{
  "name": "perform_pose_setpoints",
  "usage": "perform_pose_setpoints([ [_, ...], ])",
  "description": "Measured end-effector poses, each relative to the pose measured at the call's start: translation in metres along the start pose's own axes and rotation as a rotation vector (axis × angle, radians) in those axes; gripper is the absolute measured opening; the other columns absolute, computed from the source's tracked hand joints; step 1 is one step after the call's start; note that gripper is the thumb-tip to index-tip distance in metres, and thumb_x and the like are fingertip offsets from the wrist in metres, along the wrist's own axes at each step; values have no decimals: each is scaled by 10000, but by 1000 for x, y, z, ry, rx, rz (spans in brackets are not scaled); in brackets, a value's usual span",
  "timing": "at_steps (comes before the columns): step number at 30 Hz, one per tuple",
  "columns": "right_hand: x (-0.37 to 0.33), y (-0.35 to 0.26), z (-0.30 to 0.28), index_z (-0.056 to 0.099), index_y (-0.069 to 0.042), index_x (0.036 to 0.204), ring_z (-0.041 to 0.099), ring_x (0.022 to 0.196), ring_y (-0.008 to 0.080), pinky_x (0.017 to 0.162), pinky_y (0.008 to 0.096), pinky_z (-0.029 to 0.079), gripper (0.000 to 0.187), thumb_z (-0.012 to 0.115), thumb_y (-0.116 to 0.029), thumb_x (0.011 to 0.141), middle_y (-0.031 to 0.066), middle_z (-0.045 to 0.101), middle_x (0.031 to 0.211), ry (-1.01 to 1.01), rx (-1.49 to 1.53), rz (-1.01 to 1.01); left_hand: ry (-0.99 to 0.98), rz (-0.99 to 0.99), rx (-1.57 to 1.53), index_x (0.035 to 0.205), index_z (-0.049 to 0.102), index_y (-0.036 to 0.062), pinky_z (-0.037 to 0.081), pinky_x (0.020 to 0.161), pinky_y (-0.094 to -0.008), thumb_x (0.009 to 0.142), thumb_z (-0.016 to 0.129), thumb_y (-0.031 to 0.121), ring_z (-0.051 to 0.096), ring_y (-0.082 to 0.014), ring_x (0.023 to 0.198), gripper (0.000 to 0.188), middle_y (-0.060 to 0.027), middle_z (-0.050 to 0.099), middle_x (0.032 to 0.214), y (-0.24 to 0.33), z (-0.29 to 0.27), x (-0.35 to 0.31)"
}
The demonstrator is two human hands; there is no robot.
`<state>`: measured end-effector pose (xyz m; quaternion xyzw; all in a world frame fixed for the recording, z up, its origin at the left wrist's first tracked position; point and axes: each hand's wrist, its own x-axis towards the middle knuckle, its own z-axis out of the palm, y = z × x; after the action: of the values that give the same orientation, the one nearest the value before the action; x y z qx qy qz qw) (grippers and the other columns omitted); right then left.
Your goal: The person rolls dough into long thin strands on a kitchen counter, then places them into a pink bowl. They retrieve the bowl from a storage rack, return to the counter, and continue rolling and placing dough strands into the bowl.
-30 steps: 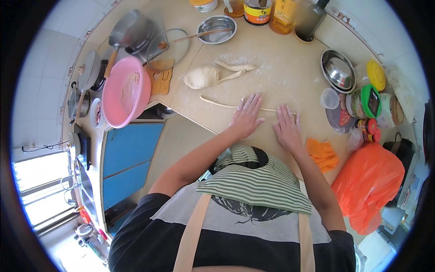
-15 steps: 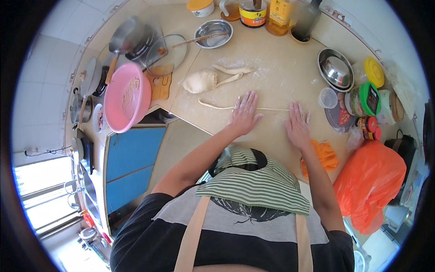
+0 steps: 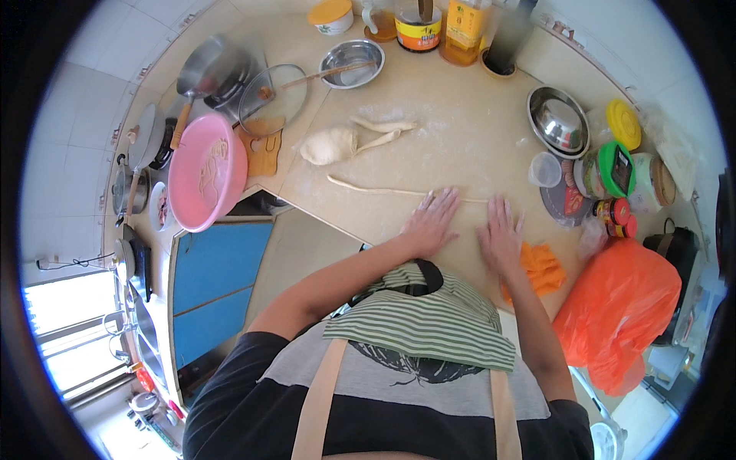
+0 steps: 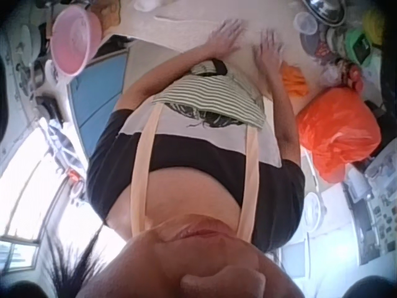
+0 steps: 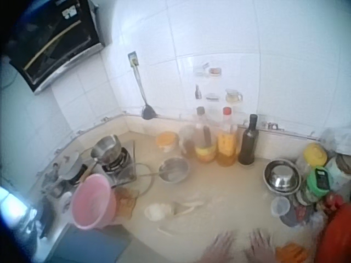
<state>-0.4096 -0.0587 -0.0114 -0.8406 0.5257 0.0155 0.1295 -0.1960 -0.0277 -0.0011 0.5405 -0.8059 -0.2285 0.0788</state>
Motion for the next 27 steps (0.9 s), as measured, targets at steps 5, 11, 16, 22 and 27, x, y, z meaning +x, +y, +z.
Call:
perform_pose_setpoints([
  [5, 19, 5, -4, 196, -56, 1500, 168, 1444, 334, 1127, 607, 73, 667, 426, -353, 950, 146, 187, 1564, 177, 88, 13, 190, -65, 32, 1480, 191, -13, 142, 1169, -487, 939, 451, 474, 164, -305, 1448, 773, -162, 182, 1561, -16, -11, 24],
  [11, 2, 6, -7, 206, -55, 1498, 155, 1448, 329, 1135, 591, 67, 658, 436, -334, 948, 143, 207, 1559, -75, -22, 77, -7, -77, 110, 1478, 198, -14, 144, 1166, -496, 954, 426, 464, 164, -302, 1449, 745, -164, 197, 1556, -26, -2, 5],
  [16, 13, 12, -8, 207, -52, 1498, 139, 1452, 332, 1140, 576, 58, 658, 418, -364, 958, 154, 177, 1567, 93, 40, 54, 114, -79, 117, 1475, 192, -27, 135, 1166, -503, 952, 433, 467, 158, -310, 1449, 758, -174, 186, 1556, -28, -5, 10],
  [22, 18, -5, -17, 228, -27, 1483, 150, 1448, 332, 1149, 561, 59, 654, 422, -361, 956, 165, 198, 1556, 75, 62, 137, 154, -74, 41, 1468, 170, -49, 147, 1151, -541, 920, 516, 350, 166, -355, 1440, 761, -217, 181, 1544, -25, -13, 2],
  [27, 29, -40, -13, 218, -20, 1485, 146, 1450, 331, 1152, 543, 70, 676, 434, -380, 955, 166, 182, 1562, 62, 78, -37, 148, -61, 83, 1464, 231, -27, 129, 1161, -525, 936, 475, 414, 168, -315, 1446, 730, -180, 201, 1550, -24, -3, 4],
])
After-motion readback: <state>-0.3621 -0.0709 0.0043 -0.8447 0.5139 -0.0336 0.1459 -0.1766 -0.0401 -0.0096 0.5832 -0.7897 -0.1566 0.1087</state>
